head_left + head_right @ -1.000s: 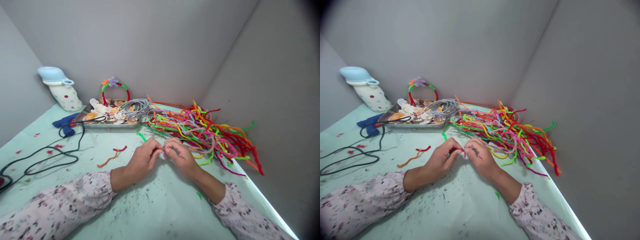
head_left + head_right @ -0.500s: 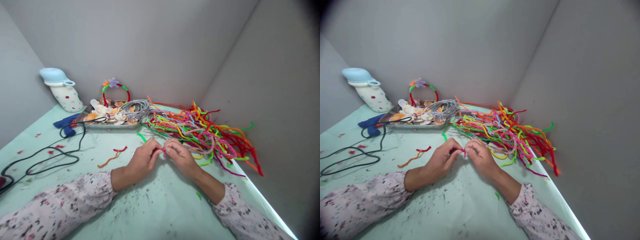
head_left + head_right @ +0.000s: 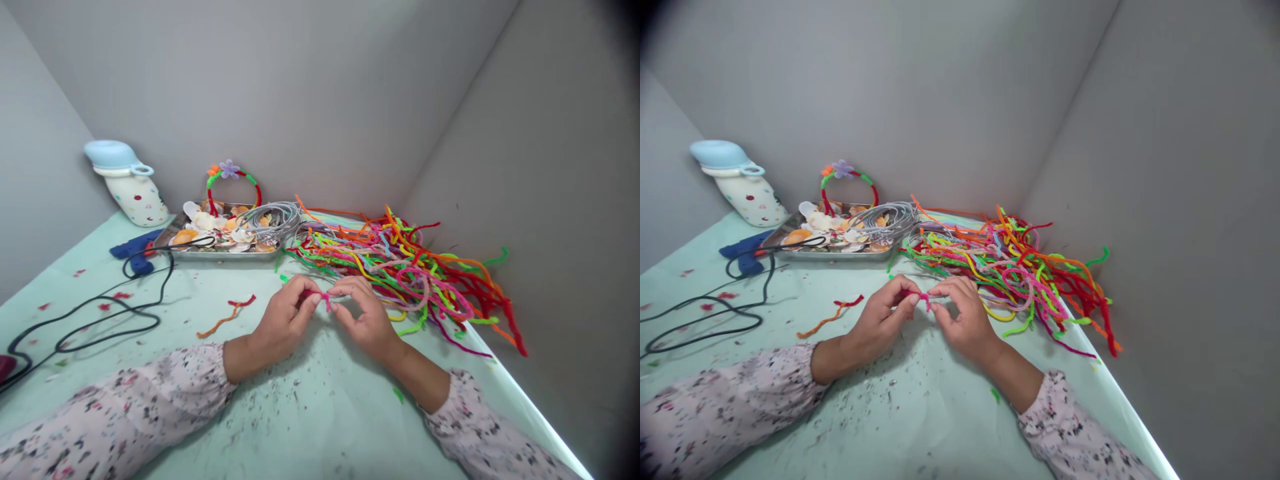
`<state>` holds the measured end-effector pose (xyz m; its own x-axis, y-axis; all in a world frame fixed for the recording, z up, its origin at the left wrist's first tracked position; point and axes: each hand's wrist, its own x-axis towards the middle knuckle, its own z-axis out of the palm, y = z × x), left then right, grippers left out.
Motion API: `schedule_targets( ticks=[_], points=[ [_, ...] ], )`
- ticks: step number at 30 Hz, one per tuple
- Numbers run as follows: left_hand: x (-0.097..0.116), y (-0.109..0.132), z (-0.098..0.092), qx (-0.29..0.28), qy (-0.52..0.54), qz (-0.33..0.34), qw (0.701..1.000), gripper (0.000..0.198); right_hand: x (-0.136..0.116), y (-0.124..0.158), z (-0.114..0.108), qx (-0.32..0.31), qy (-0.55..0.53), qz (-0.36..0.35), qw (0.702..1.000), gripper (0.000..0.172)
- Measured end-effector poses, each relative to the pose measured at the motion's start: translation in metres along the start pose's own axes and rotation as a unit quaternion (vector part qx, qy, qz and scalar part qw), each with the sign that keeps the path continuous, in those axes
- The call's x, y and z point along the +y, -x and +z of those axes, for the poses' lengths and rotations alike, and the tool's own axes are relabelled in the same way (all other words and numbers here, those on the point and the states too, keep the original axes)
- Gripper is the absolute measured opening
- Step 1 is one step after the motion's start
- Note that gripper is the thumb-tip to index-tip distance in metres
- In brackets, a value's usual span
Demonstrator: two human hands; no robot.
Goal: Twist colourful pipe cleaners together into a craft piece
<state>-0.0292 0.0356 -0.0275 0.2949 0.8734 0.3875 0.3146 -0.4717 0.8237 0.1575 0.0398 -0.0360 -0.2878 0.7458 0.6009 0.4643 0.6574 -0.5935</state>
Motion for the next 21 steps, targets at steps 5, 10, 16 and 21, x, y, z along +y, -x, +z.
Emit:
schedule_targets(
  ticks=[5, 10, 16, 21],
  points=[
    [0.0021, -0.0013, 0.0001, -0.011, -0.002, 0.003, 1.000, 0.015, 0.0021, -0.0006, 0.0015, 0.031, 0.076, -0.043, 0.996, 0.011],
    [0.0021, -0.0004, 0.0001, -0.011, 0.003, 0.000, 1.000, 0.017, 0.0026, -0.0018, 0.0006, 0.040, 0.099, -0.077, 0.991, 0.006],
    [-0.0001, 0.0002, 0.0017, -0.011, 0.005, -0.010, 1.000, 0.018, 0.0015, -0.0024, -0.0004, 0.046, 0.116, -0.091, 0.988, 0.002],
    [-0.0007, 0.0006, 0.0025, -0.006, -0.005, -0.005, 1.000, 0.017, 0.0019, -0.0008, 0.0004, 0.048, 0.106, -0.081, 0.990, 0.002]
  ],
)
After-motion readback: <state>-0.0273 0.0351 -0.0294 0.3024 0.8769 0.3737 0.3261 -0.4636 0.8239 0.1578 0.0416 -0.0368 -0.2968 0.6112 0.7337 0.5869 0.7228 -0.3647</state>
